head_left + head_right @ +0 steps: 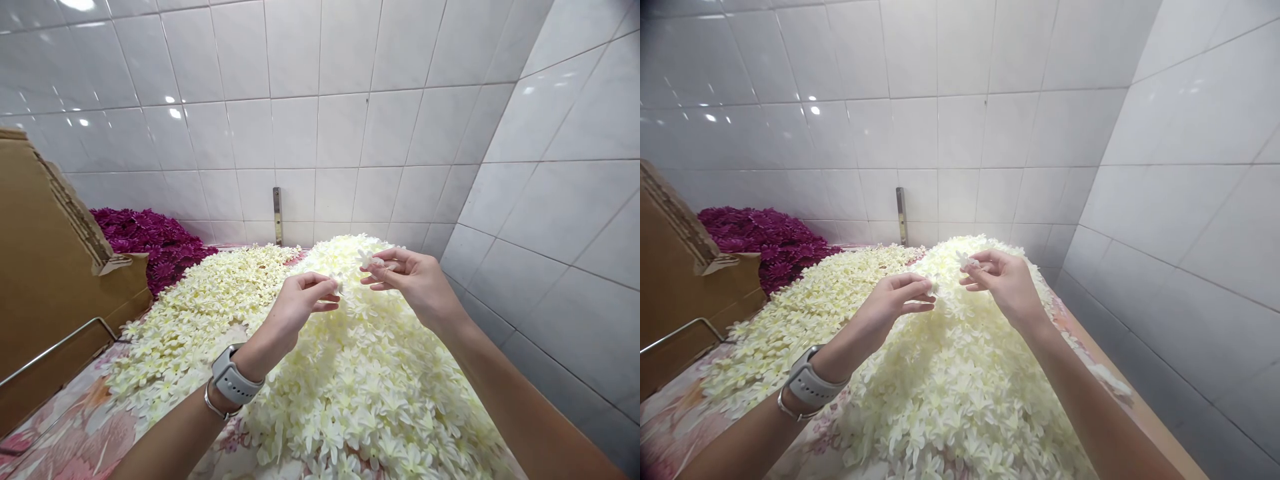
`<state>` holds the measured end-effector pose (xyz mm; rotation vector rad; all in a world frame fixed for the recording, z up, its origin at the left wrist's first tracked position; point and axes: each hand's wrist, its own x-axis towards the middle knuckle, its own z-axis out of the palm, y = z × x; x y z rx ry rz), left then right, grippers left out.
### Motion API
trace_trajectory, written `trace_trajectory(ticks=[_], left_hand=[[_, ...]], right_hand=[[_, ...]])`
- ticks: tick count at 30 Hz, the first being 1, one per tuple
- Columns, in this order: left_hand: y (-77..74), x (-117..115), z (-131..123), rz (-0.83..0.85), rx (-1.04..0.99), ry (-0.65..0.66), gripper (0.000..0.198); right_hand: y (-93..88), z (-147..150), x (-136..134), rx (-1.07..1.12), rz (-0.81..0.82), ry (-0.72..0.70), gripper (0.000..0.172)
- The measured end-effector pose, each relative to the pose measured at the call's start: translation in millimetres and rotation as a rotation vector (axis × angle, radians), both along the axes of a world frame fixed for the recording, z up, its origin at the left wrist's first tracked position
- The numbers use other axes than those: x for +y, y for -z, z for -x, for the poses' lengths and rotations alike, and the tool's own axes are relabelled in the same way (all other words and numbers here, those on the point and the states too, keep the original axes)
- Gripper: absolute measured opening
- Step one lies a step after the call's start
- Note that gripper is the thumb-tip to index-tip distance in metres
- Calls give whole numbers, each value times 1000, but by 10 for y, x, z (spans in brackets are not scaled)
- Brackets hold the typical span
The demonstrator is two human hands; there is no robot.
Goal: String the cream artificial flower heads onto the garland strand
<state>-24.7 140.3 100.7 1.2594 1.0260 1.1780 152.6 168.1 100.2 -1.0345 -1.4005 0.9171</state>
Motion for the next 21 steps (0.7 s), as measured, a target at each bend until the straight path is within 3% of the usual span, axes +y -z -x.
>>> trace_trajectory(ticks=[6, 13, 21], left_hand=[[8, 3, 5, 7, 1, 3, 16], [9, -1, 8, 12, 2, -10, 14], [5, 3, 0, 8, 8, -20, 15]], right_hand=[[-36, -46, -26, -192, -55, -2, 42], [-41, -51, -8, -82, 22, -75, 37], [-45, -46, -53, -308, -100, 96, 41]])
